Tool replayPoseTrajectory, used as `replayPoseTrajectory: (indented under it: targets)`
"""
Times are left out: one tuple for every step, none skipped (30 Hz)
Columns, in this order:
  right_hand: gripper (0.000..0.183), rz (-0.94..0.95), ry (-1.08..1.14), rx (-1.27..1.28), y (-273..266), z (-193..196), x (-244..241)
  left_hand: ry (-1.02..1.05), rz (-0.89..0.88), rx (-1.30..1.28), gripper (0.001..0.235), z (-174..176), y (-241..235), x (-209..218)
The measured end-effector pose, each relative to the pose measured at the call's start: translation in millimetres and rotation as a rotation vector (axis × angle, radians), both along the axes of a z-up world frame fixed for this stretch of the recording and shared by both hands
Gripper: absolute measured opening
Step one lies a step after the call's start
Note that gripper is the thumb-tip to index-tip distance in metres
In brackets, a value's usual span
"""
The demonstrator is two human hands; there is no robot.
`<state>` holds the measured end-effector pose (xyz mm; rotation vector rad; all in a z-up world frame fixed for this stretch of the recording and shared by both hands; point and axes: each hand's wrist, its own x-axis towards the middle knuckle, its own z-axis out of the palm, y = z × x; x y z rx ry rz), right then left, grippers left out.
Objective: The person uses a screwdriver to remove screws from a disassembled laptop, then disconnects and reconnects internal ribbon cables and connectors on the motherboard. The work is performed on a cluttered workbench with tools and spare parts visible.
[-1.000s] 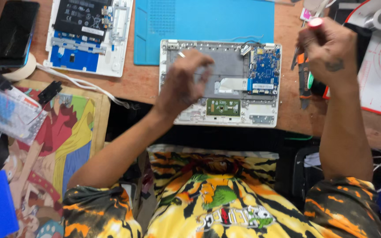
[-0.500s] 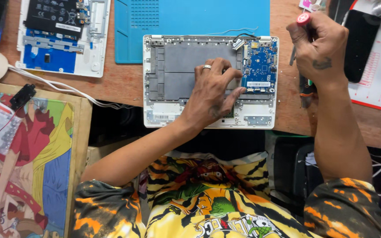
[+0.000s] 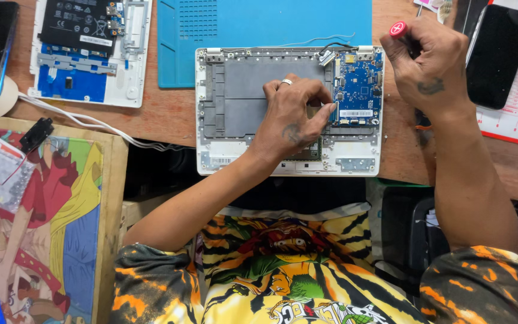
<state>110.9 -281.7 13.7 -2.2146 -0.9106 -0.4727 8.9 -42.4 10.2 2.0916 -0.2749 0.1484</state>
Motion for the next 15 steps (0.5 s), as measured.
replayPoseTrajectory:
  targets:
    - [0.021,-0.007,0.010,-0.009,0.0,0.4,0.1,-0.002,-0.006,-0.009,0.011,-0.5,-1.1,0.1]
    - [0.022,-0.015,0.020,-0.019,0.5,0.7,0.2,-0.012,-0.003,0.008,0.011,-1.2,-1.7,1.1]
    - [0.022,-0.019,0.031,-0.028,1.2,1.0,0.0,-0.021,0.003,0.024,0.012,-1.9,-1.7,1.9]
    - [0.021,-0.023,0.026,-0.038,1.4,1.6,-1.5,-0.031,0.009,0.041,0.012,-2.5,-2.0,2.2]
    - [0.021,-0.023,0.018,-0.045,2.4,2.8,-1.9,-0.038,0.017,0.046,0.012,-2.5,-2.4,3.1]
    - [0.020,-0.023,0.009,-0.053,3.2,4.1,-2.4,-0.045,0.024,0.050,0.013,-2.4,-3.3,3.7]
    - [0.021,-0.034,0.009,-0.062,3.9,4.9,-2.8,-0.053,0.030,0.056,0.013,-2.2,-3.8,4.4]
    - [0.021,-0.046,0.009,-0.071,4.4,5.3,-3.1,-0.063,0.044,0.073,0.012,-2.2,-4.1,4.9]
    - [0.022,-0.060,0.010,-0.082,3.6,5.3,-4.0,-0.072,0.055,0.090,0.012,-2.6,-5.1,4.7]
    - [0.022,-0.047,0.004,-0.069,3.2,4.7,-4.0,-0.080,0.065,0.106,0.012,-3.2,-6.1,4.3]
    - [0.022,-0.036,-0.004,-0.058,3.0,3.7,-3.3,-0.105,0.069,0.112,0.012,-3.7,-7.0,3.7]
    - [0.022,-0.025,-0.011,-0.046,2.6,2.9,-2.2,-0.129,0.073,0.118,0.012,-4.3,-7.5,2.8]
    - [0.023,-0.029,-0.001,-0.048,1.9,2.5,-1.1,-0.153,0.078,0.124,0.012,-4.7,-7.5,2.3]
    - [0.024,-0.034,0.008,-0.049,1.5,2.0,-0.3,-0.153,0.065,0.118,0.013,-5.0,-6.9,2.0]
    - [0.024,-0.036,0.019,-0.051,1.5,1.3,-0.1,-0.151,0.054,0.113,0.015,-5.3,-6.1,1.3]
